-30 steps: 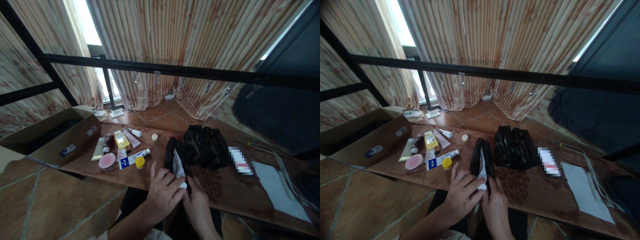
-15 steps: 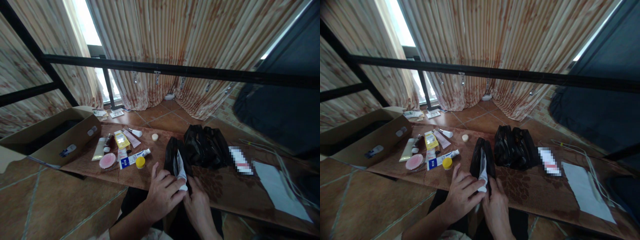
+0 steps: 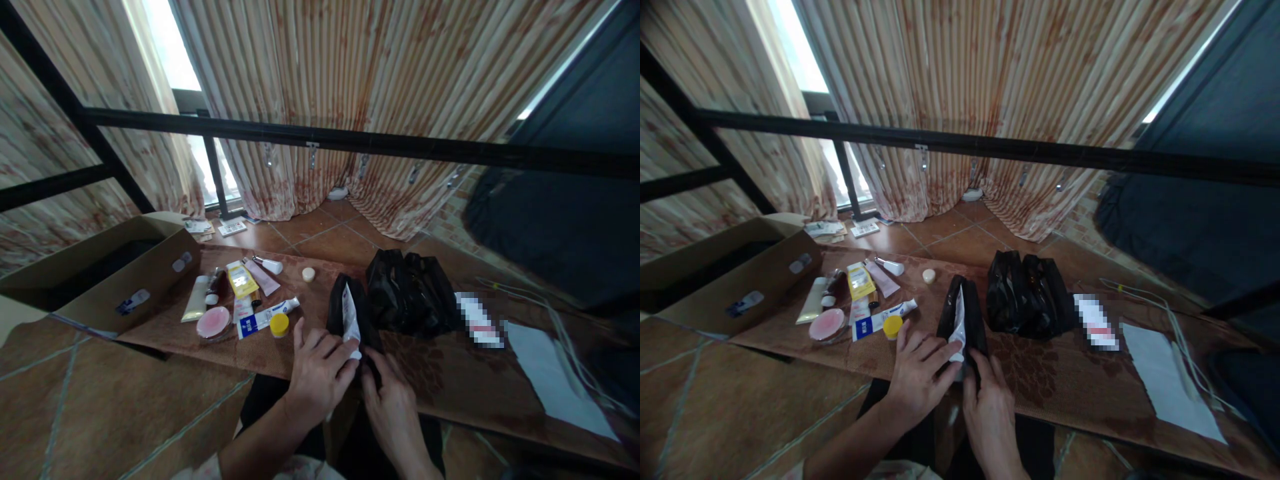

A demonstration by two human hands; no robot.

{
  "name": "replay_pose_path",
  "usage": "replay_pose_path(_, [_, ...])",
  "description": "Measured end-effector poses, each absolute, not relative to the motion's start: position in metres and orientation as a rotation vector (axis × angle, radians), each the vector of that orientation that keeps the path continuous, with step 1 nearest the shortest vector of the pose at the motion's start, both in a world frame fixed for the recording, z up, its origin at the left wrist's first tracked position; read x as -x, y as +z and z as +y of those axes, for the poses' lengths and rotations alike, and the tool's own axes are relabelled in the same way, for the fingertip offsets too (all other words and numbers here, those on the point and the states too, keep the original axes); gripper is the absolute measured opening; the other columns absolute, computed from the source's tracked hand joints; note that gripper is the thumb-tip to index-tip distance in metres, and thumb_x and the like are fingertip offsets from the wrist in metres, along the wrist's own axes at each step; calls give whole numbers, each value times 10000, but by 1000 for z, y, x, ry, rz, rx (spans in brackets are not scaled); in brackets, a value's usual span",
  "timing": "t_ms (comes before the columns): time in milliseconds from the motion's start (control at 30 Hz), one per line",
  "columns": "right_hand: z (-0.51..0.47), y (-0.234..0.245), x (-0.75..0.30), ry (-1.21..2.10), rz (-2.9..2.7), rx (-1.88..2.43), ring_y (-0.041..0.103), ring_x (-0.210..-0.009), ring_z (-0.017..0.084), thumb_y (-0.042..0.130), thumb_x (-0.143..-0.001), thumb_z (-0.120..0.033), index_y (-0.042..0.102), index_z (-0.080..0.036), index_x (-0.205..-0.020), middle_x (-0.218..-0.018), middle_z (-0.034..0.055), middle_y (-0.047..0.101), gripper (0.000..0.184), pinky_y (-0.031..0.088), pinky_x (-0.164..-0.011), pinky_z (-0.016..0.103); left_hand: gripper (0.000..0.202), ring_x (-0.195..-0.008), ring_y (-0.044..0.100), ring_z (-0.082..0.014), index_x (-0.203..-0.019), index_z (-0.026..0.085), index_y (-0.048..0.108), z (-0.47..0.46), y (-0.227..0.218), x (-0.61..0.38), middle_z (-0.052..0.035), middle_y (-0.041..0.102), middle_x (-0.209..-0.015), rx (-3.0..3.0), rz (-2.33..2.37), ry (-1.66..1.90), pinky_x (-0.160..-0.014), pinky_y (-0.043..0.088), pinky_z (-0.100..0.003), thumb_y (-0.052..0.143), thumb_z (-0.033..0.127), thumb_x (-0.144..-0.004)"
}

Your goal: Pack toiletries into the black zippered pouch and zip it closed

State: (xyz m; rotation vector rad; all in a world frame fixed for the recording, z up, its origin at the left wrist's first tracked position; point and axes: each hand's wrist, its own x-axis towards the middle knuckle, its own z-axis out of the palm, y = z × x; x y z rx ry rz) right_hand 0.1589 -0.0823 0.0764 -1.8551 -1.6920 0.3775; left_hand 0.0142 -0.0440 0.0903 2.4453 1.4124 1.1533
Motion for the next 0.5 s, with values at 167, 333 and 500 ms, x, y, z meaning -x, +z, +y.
replay_pose_path(167, [-82, 76, -159, 403, -1675, 1869, 612, -1063, 246, 378, -903, -252, 596, -201, -1171, -1133, 109, 631, 349, 492, -887, 403, 231, -920, 540, -222, -1066, 316, 670, -42, 95, -13, 13, 701, -850, -2425, 1406, 1037, -1093, 96, -561, 615, 326, -842])
replay_pose_path(333, [-82, 76, -159, 464, -1665, 1858, 608, -1064, 247, 372, -911, -268, 586, -200, -1186, -1145, 109, 618, 355, 485, -893, 414, 260, -944, 515, -249, -1093, 318, 650, -42, 99, -14, 9, 701, -862, -2412, 1471, 875, -1057, 106, -611, 607, 294, -838])
replay_pose_path(500, [-83, 78, -158, 469, -1659, 1867, 615, -1050, 249, 364, -917, -275, 585, -198, -1187, -1135, 113, 616, 358, 492, -874, 408, 280, -956, 504, -277, -1098, 297, 649, -43, 101, -13, -10, 710, -844, -2398, 1528, 786, -1038, 113, -645, 625, 324, -821])
